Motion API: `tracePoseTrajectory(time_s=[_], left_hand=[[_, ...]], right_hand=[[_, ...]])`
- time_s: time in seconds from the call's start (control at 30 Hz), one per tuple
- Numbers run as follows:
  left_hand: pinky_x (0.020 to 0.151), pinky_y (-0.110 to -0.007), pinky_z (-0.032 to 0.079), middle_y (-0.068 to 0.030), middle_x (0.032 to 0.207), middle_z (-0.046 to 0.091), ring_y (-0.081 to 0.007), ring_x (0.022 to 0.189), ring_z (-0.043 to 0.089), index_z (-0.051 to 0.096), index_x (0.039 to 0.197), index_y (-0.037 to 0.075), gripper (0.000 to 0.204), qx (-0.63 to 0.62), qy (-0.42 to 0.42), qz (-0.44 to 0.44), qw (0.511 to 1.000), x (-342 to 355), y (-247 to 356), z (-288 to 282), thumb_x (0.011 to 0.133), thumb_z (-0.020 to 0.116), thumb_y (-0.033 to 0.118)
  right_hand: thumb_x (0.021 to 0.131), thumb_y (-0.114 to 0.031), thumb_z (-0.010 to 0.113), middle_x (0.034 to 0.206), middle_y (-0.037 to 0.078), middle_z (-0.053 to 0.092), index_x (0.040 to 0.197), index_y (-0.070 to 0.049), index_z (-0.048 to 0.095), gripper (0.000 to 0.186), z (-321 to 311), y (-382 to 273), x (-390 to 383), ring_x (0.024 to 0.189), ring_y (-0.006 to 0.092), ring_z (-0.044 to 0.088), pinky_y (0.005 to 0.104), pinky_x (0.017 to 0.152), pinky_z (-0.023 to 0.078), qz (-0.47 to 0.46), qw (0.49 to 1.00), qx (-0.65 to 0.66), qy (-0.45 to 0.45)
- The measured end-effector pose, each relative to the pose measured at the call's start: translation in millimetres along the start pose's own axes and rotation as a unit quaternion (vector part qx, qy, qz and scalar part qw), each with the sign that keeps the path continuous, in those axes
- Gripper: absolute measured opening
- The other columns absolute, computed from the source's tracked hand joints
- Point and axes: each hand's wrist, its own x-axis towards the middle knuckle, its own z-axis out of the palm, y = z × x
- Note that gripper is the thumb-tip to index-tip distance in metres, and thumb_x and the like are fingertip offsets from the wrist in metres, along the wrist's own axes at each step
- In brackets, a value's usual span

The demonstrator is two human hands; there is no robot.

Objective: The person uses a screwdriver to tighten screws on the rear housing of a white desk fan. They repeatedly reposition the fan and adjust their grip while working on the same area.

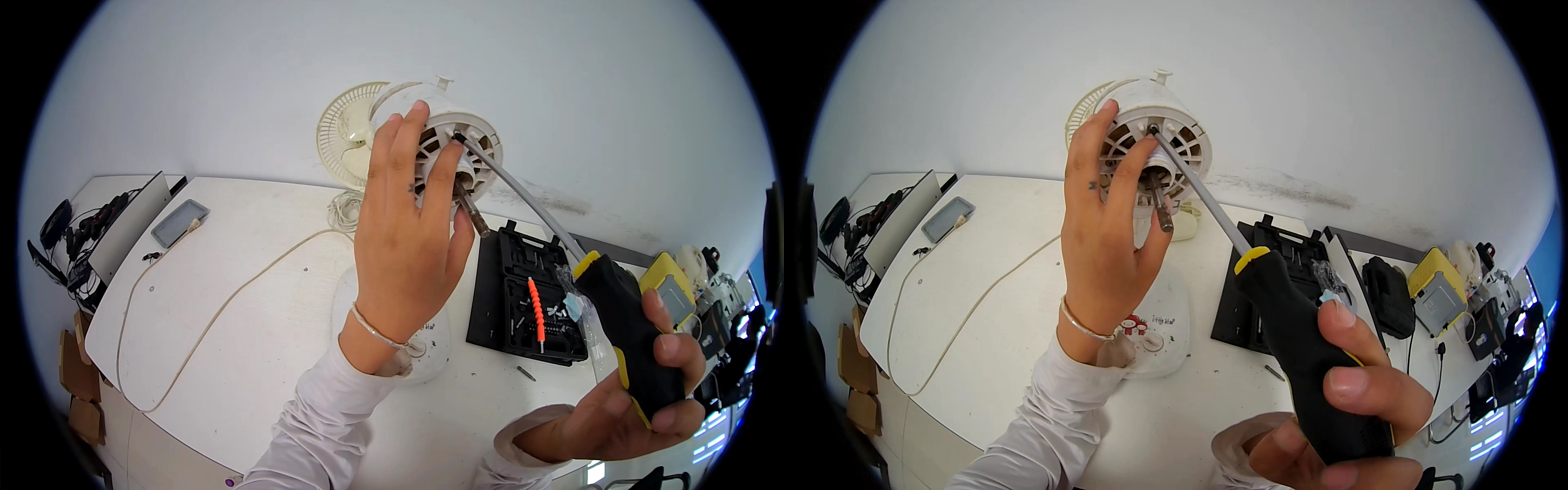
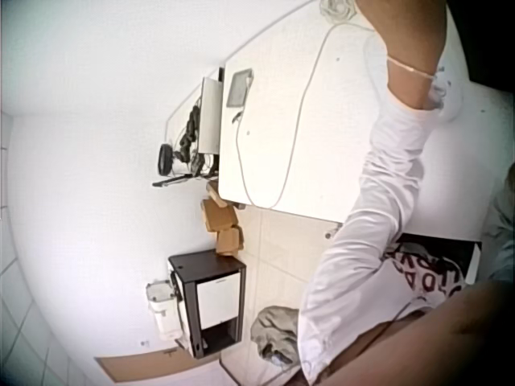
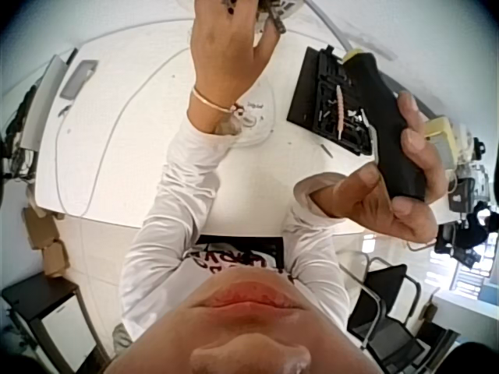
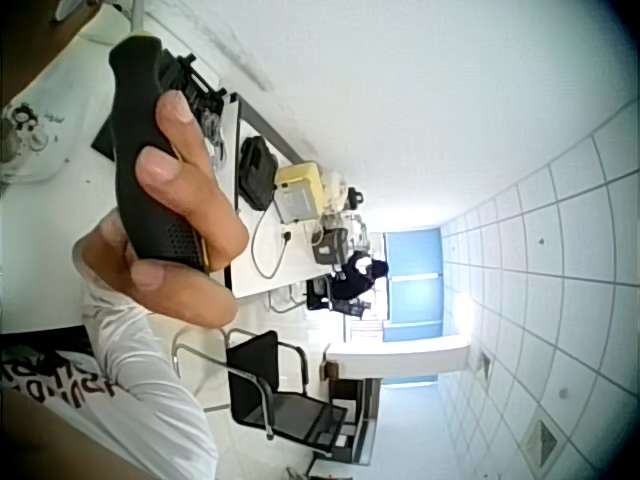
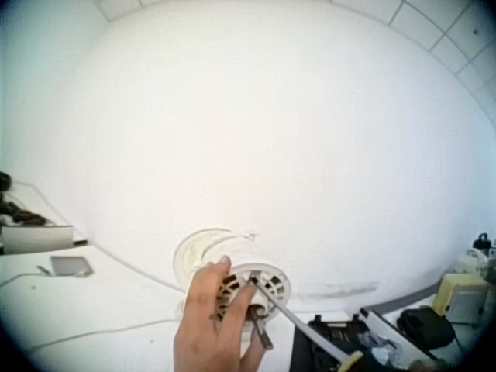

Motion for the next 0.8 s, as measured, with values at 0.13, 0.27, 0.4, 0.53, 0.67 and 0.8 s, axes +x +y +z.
tracePoseTrajectory(time_s=[0.13,0.27,0.4,0.53,0.67,0.8], left_hand=[[0.094,-0.045,0.045,-0.0235,0.14,0.038,-0.0453,0.125,0.04,0.057,0.113,-0.004,0.046,-0.005,0.005,0.0,1.0,0.0,0.0,0.2,0.068,0.063,-0.001],[0.094,-0.045,0.045,-0.0236,0.14,0.038,-0.0454,0.125,0.041,0.057,0.113,-0.004,0.046,-0.009,0.003,-0.001,1.0,0.0,-0.4,0.2,0.068,0.063,-0.001],[0.093,-0.045,0.045,-0.0237,0.14,0.038,-0.0454,0.125,0.041,0.058,0.113,-0.003,0.046,-0.01,0.006,0.002,1.0,0.4,-0.9,0.5,0.068,0.064,0.0],[0.093,-0.045,0.046,-0.0237,0.139,0.039,-0.0455,0.125,0.041,0.058,0.113,-0.003,0.046,-0.004,0.0,0.0,1.0,0.3,-1.2,-0.3,0.068,0.064,0.0],[0.093,-0.045,0.046,-0.0236,0.14,0.038,-0.0455,0.125,0.041,0.058,0.113,-0.003,0.046,-0.013,-0.001,-0.004,1.0,0.3,-1.0,-0.7,0.068,0.064,0.0],[0.093,-0.045,0.046,-0.0235,0.14,0.038,-0.0455,0.125,0.041,0.058,0.113,-0.002,0.046,-0.011,-0.003,-0.002,1.0,0.6,-0.9,-1.4,0.068,0.064,0.0]], right_hand=[[0.089,-0.02,0.061,0.114,0.012,0.049,0.102,-0.023,0.042,0.024,-0.2,0.4,0.2,0.112,0.0409,0.056,0.0605,0.093,0.048,-0.005,1.0,-0.015,-0.003],[0.089,-0.021,0.059,0.115,0.012,0.047,0.104,-0.023,0.041,0.023,6.1,-5.2,-0.2,0.111,0.0401,0.056,0.06,0.093,0.048,0.014,0.996,-0.089,0.009],[0.09,-0.02,0.055,0.117,0.014,0.045,0.108,-0.024,0.04,0.025,19.7,-8.9,-0.8,0.111,0.0404,0.056,0.0589,0.092,0.05,-0.024,0.995,-0.093,0.034],[0.089,-0.019,0.053,0.118,0.015,0.043,0.112,-0.025,0.04,0.027,28.5,-4.8,-0.1,0.109,0.042,0.056,0.0581,0.089,0.052,-0.073,0.986,-0.138,0.055],[0.087,-0.024,0.061,0.118,0.013,0.042,0.11,-0.025,0.044,0.029,25.2,-3.0,-0.8,0.11,0.0401,0.054,0.0551,0.086,0.055,-0.06,0.992,-0.081,0.073],[0.079,-0.034,0.07,0.116,0.009,0.043,0.107,-0.033,0.052,0.033,11.7,-10.6,-3.6,0.113,0.034,0.049,0.0469,0.083,0.057,0.02,0.995,-0.069,0.064]])
